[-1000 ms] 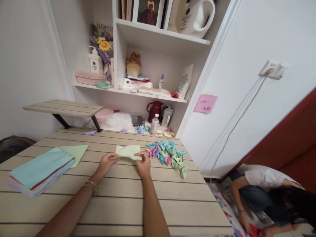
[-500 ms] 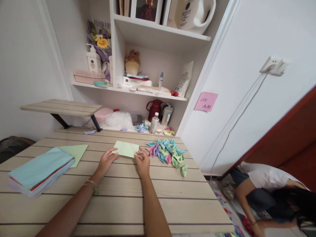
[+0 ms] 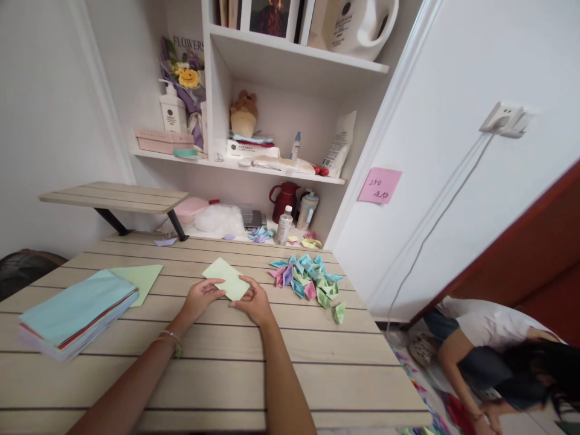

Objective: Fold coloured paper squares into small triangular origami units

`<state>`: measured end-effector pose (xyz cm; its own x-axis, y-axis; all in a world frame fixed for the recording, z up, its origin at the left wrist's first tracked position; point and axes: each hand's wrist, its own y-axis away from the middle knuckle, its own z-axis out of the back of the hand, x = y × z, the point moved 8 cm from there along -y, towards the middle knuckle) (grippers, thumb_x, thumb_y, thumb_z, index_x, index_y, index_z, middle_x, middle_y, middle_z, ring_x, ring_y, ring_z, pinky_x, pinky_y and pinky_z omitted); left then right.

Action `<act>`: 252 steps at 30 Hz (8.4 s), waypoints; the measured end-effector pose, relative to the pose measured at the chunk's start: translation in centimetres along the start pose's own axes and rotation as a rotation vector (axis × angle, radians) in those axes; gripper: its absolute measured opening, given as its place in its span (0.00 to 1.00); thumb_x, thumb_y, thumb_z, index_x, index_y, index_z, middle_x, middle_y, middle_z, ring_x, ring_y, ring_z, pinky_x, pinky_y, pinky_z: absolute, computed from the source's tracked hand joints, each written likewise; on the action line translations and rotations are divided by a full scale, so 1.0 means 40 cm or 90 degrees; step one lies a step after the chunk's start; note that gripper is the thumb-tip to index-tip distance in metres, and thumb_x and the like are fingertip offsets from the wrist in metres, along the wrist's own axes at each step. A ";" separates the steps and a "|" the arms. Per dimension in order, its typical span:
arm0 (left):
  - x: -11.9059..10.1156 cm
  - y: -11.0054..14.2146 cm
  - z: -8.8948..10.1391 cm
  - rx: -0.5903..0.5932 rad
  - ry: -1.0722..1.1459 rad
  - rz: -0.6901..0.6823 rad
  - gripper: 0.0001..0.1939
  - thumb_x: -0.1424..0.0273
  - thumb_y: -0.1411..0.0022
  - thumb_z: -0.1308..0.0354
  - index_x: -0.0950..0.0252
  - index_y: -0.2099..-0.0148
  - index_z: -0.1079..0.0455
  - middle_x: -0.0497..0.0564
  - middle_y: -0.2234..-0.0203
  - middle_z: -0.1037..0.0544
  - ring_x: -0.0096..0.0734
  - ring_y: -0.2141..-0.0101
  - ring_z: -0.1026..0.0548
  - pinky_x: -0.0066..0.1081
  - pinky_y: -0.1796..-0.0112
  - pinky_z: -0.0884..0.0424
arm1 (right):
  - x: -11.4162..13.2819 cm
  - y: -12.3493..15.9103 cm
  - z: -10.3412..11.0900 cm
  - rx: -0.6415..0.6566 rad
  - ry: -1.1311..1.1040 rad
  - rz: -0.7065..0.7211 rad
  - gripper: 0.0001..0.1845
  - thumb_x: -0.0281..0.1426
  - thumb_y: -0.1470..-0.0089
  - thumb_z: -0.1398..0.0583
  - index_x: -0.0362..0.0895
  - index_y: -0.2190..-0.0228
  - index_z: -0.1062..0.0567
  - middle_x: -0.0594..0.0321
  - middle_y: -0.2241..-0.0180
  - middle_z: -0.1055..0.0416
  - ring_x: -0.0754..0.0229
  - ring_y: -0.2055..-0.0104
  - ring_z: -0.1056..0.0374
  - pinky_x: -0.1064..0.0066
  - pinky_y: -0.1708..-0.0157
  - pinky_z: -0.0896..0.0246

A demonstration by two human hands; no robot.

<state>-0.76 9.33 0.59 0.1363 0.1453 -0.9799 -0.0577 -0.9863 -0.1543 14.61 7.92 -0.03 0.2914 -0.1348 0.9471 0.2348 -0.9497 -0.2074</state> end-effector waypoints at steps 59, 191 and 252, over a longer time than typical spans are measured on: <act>-0.001 0.013 -0.026 0.056 -0.037 0.005 0.15 0.69 0.62 0.33 0.68 0.68 0.26 0.55 0.71 0.20 0.37 0.67 0.23 0.34 0.61 0.29 | 0.044 0.005 0.059 -0.141 0.273 0.106 0.14 0.35 0.68 0.32 0.43 0.74 0.23 0.62 0.73 0.29 0.63 0.74 0.38 0.73 0.75 0.44; 0.006 0.011 -0.048 0.113 -0.092 -0.005 0.13 0.64 0.53 0.39 0.68 0.67 0.32 0.49 0.81 0.26 0.28 0.78 0.27 0.29 0.72 0.30 | 0.037 0.017 0.009 -0.122 0.363 0.102 0.12 0.37 0.54 0.41 0.42 0.71 0.24 0.61 0.76 0.27 0.62 0.75 0.34 0.73 0.75 0.40; 0.011 0.003 -0.018 0.079 -0.047 0.037 0.15 0.67 0.61 0.34 0.69 0.68 0.26 0.54 0.73 0.21 0.35 0.71 0.23 0.33 0.65 0.27 | -0.009 0.010 0.021 -0.068 -0.059 -0.068 0.14 0.33 0.67 0.33 0.40 0.74 0.25 0.61 0.78 0.26 0.60 0.73 0.30 0.67 0.66 0.35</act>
<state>0.02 9.24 0.25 0.0567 0.0980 -0.9936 -0.1855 -0.9768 -0.1069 15.40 7.82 -0.65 0.3548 -0.0097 0.9349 0.1705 -0.9825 -0.0749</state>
